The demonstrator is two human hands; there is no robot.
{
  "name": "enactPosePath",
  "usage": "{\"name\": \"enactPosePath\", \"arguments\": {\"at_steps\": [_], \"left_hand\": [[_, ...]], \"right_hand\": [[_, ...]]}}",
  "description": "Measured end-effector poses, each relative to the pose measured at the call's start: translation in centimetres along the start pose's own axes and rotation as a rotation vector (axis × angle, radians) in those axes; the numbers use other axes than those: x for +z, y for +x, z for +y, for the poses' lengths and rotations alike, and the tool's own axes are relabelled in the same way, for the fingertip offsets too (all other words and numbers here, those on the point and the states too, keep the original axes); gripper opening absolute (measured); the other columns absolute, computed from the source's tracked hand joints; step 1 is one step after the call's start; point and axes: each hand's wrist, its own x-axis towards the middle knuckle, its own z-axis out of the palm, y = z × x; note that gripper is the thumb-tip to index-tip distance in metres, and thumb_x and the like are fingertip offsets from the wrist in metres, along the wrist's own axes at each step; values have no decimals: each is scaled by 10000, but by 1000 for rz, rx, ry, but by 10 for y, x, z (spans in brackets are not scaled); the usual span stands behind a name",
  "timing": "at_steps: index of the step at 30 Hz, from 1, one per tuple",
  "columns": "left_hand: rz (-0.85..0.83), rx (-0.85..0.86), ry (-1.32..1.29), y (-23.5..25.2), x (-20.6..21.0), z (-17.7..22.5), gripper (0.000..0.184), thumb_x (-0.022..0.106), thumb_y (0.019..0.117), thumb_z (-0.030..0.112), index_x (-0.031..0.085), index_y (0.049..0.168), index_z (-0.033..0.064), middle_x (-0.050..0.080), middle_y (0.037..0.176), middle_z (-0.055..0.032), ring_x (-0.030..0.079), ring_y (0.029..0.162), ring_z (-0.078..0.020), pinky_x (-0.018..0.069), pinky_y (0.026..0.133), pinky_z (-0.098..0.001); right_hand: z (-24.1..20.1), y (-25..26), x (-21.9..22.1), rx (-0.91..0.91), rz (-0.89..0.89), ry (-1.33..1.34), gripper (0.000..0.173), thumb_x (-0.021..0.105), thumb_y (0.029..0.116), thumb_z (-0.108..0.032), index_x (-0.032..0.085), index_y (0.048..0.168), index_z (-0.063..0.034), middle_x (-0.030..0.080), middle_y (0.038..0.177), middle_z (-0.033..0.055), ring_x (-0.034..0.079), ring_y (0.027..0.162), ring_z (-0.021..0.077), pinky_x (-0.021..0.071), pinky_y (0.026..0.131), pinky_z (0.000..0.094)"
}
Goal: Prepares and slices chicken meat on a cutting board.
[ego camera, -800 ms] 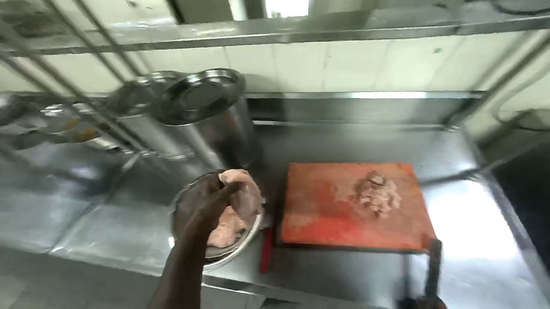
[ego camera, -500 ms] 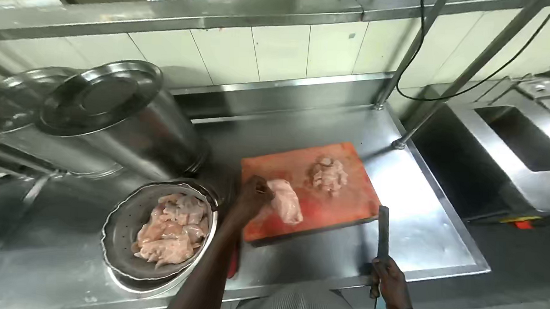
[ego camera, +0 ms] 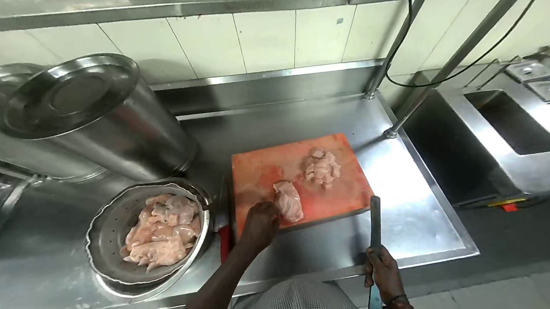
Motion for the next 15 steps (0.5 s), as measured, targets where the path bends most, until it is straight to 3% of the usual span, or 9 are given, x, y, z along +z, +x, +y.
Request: {"name": "enactPosePath", "arguments": {"at_steps": [2, 4, 6, 8, 10, 13, 15], "left_hand": [[-34, -67, -19, 10, -2, 16, 365, 732, 946, 288, 701, 1260, 105, 667, 1294, -149, 614, 1231, -338, 499, 1044, -529], [-139, -144, 7, 25, -1, 31, 582, 739, 929, 436, 593, 1455, 236, 575, 1435, -171, 553, 1306, -375, 479, 1038, -574], [-183, -179, 34, 37, 6, 34, 555, 726, 933, 464, 612, 1429, 244, 547, 1445, -185, 534, 1317, -390, 477, 1030, -583], [-134, -198, -27, 39, 6, 35, 419, 736, 945, 333, 673, 1293, 108, 591, 1368, -207, 569, 1279, -389, 496, 1040, -560], [-59, -264, -167, 29, 0, 32, 328, 731, 929, 159, 656, 1215, 15, 621, 1259, -242, 631, 1153, -408, 547, 949, -582], [-22, -513, -451, 17, -10, 17, 340, 634, 949, 50, 578, 1282, 16, 653, 1183, -260, 666, 1001, -432, 553, 810, -618], [5, -618, -643, 15, -9, 7, 358, 583, 939, -8, 567, 1296, 22, 664, 1133, -244, 663, 924, -379, 554, 749, -558]], "right_hand": [[0, 0, -1, 7, -4, 3, 135, 448, 1094, -145, 521, 1072, -33, 435, 530, 43, 466, 354, 168, 486, 345, 346], [-1, 0, -1, 18, -2, -6, 138, 441, 1094, -138, 522, 1087, -28, 441, 539, 44, 467, 360, 168, 484, 348, 347], [-1, 0, -1, 19, -3, -6, 137, 440, 1097, -136, 522, 1086, -26, 444, 537, 45, 469, 358, 165, 486, 348, 345], [-1, 0, -1, 23, 1, 3, 133, 443, 1095, -137, 520, 1091, -29, 441, 532, 44, 469, 355, 165, 484, 344, 343], [0, 0, -1, 29, 10, 10, 135, 449, 1096, -136, 525, 1104, -25, 440, 525, 47, 468, 354, 167, 480, 342, 340], [1, 0, 0, 30, 12, 22, 128, 453, 1095, -137, 522, 1098, -30, 442, 525, 46, 467, 352, 163, 478, 342, 335], [1, 0, 0, 30, 10, 27, 129, 454, 1095, -141, 523, 1092, -31, 445, 526, 48, 468, 352, 167, 480, 341, 337]]}}
